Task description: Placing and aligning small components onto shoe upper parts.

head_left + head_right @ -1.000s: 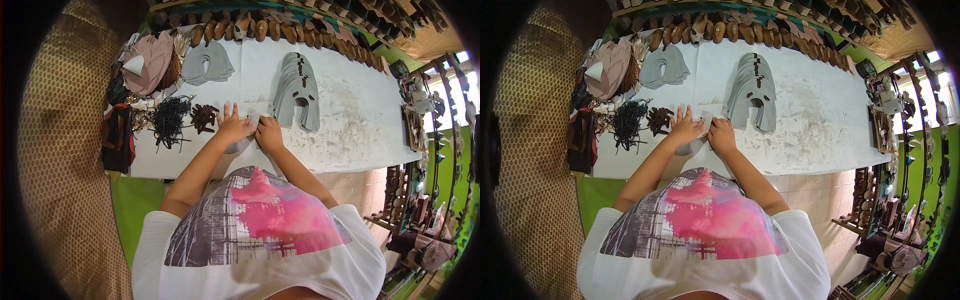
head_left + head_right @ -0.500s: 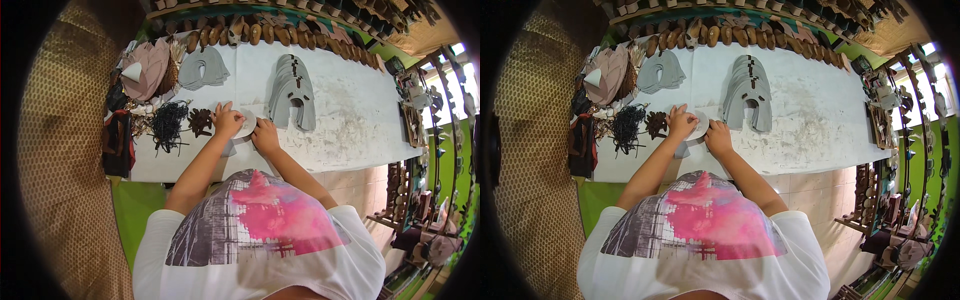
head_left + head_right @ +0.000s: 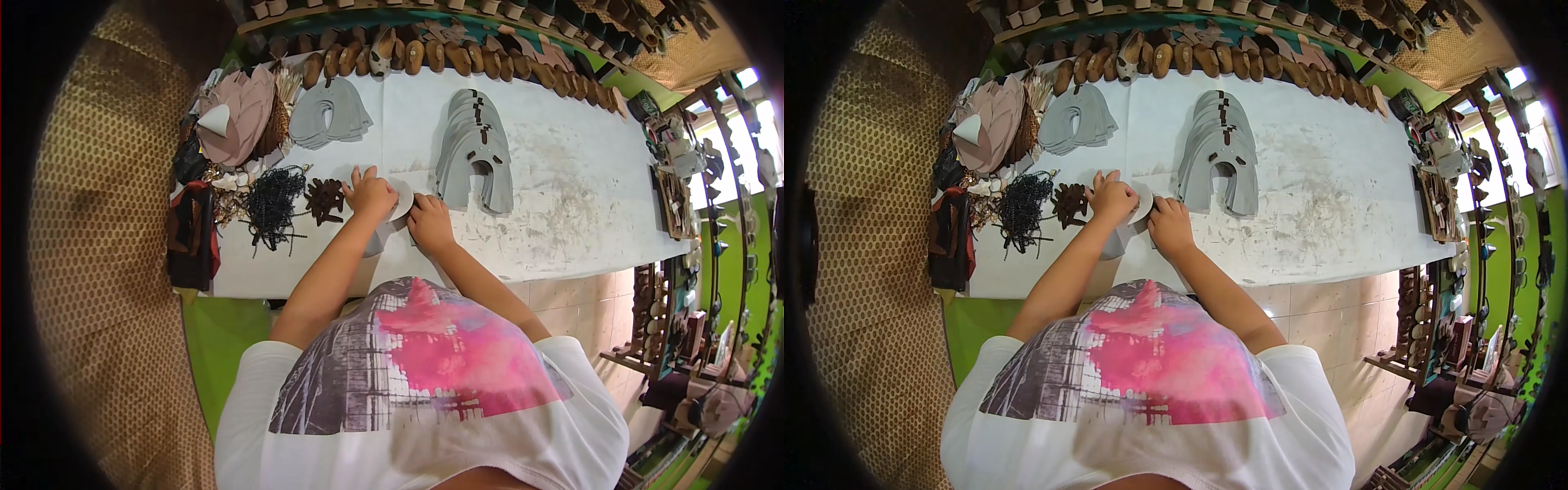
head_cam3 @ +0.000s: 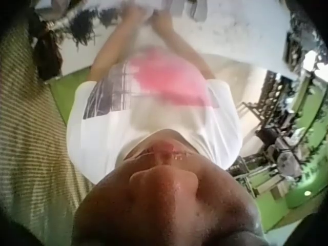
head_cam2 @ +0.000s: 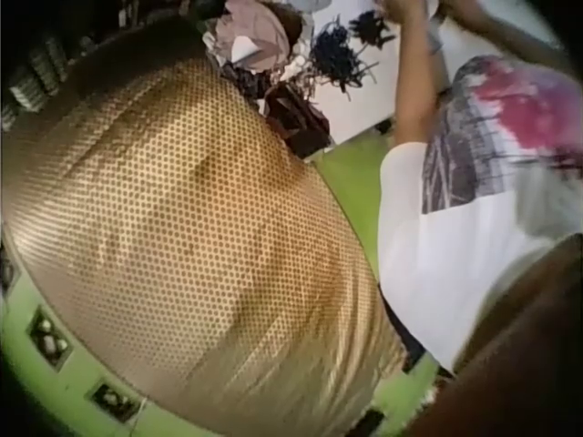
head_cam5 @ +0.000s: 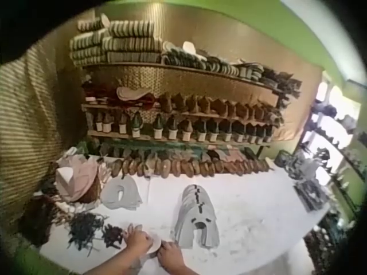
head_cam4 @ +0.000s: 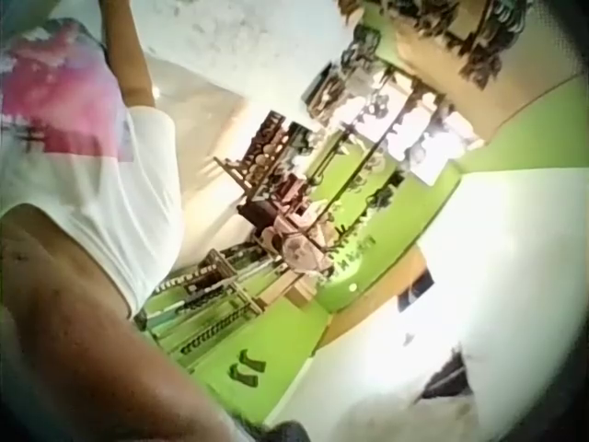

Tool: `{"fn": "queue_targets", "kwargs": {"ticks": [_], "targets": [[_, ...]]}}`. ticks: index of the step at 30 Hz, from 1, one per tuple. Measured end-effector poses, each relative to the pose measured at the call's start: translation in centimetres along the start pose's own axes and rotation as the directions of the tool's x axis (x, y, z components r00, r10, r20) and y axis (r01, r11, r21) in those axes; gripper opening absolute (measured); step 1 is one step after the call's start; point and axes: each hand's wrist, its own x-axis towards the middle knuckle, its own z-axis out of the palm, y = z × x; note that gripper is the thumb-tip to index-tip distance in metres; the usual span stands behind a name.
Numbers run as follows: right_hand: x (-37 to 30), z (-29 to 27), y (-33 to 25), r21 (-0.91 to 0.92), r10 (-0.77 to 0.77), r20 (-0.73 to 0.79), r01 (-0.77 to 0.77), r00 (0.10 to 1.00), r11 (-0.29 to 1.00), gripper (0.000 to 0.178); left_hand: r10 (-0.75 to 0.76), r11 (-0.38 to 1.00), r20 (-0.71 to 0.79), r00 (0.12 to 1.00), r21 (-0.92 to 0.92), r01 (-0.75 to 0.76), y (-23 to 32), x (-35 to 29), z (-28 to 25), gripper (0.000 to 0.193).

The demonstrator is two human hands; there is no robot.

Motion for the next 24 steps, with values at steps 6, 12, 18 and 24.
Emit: {"fn": "queue_targets", "kwargs": {"ticks": [6,12,18,24], "targets": [[-0.2,-0.1,-0.4,-0.038,0.001,0.037,0.001,0.999,0.999,0.025,0.004,0.994,0.068,0.998,0.104,-0.011,0.4,0.4,-0.9,0.012],[-0.2,-0.6,-0.9,-0.088,-0.033,0.040,0.036,0.999,0.995,0.038,0.021,0.989,0.089,0.996,0.143,-0.034,0.0,1.3,-1.0,0.015],[-0.2,-0.4,-0.8,-0.105,-0.026,0.025,0.028,0.999,0.994,0.040,0.076,0.982,0.163,0.984,0.160,-0.103,0.1,1.7,-1.6,0.015],[-0.2,-0.4,-0.8,-0.091,-0.019,0.029,0.022,0.999,0.996,0.042,0.154,0.964,0.153,0.976,0.195,-0.183,-0.5,2.6,-1.5,0.015]]}}
